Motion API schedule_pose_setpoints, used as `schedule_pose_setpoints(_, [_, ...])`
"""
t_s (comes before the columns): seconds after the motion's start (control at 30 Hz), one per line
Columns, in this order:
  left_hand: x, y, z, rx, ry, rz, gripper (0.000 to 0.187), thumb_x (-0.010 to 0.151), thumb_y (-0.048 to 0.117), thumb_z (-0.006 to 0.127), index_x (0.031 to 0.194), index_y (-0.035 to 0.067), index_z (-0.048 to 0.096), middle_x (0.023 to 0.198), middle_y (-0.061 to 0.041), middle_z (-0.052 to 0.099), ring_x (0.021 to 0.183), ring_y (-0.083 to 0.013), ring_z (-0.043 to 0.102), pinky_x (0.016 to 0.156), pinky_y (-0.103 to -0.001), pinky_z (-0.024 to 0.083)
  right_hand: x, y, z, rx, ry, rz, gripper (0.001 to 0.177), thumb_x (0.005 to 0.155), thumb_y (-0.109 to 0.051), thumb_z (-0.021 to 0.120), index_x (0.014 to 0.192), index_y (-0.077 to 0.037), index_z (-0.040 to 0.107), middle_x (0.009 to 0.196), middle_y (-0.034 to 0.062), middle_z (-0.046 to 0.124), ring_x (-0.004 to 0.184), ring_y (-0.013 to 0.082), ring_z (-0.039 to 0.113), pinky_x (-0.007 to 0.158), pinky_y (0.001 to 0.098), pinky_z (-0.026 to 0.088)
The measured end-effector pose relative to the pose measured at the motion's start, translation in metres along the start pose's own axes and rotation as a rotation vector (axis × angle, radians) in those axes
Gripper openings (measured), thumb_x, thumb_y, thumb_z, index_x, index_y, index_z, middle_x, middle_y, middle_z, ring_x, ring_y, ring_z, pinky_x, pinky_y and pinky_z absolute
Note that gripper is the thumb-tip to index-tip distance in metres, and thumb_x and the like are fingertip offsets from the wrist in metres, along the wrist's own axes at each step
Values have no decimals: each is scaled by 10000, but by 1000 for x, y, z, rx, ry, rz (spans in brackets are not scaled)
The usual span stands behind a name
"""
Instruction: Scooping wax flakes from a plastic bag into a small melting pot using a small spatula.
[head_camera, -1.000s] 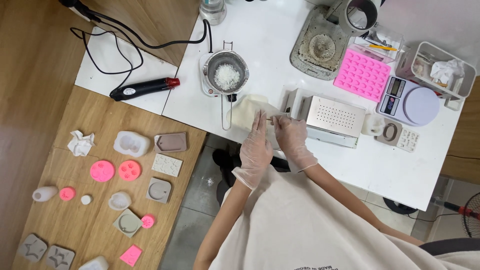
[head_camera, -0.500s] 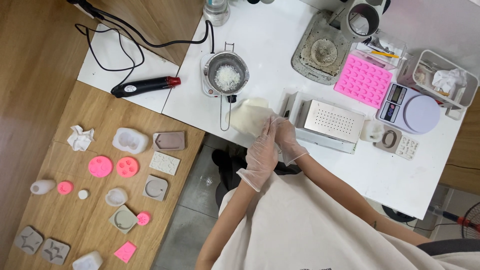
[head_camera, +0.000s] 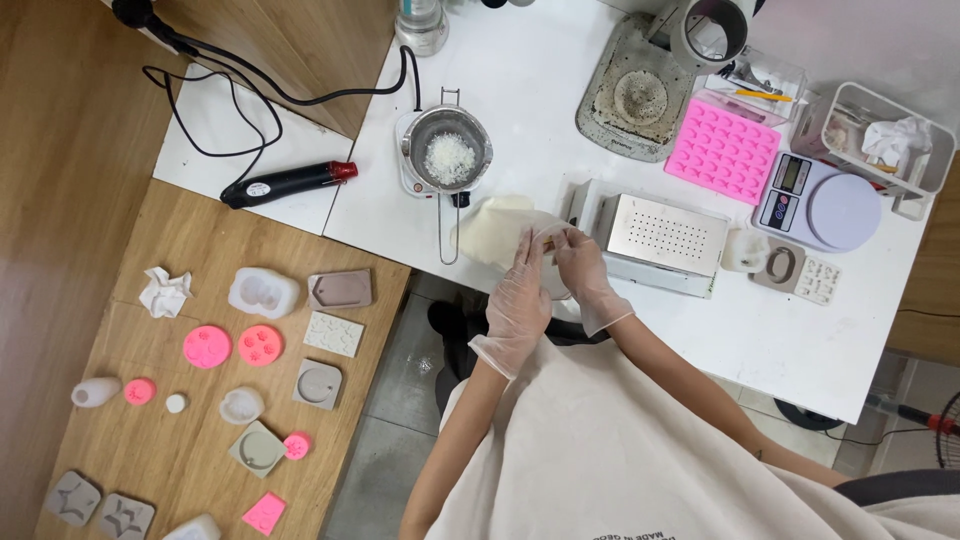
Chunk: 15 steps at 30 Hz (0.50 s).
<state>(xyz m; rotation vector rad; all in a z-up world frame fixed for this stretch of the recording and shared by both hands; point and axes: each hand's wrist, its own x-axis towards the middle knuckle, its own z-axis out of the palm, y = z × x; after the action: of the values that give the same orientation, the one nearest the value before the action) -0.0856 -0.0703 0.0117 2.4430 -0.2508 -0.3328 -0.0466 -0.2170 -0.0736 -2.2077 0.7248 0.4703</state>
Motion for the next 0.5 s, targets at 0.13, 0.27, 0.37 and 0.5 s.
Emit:
schedule_pose_setpoints(0.13, [-3,-2,-20,-228,97,7,781,862,6,502,1593,170,283,1631,-77,321,1176,-362,628,920,-448,570,-28,-25,-23,108,48,-101,366,1062,-424,469,1041,-183,743,739,53,732,841,292,704,835,432,519])
schedule_pose_setpoints(0.27, [-1,-7,-40,-299,150,-14,825,814,4,500,1586,209,294,1642,-18,303,1323,-323,529,1017,-443,532,-41,-34,-42,222,84,-197,337,1090,-315,459,979,-204,757,742,-4,740,707,159,670,758,299,517])
schedule_pose_setpoints(0.37, [3,-14,-45,-446,275,-74,812,810,-17,510,1569,241,377,1597,10,411,1351,-274,524,1097,-378,468,-42,-40,-51,341,107,-235,324,1105,-245,459,984,-146,743,747,25,721,695,153,591,731,282,482])
schedule_pose_setpoints(0.5, [9,-18,-65,-537,262,-41,782,810,-35,486,1557,175,391,1602,-72,398,1412,-345,435,1144,-457,400,-37,-42,-62,525,157,-282,345,1132,-228,472,947,-82,724,713,60,686,650,135,549,659,249,453])
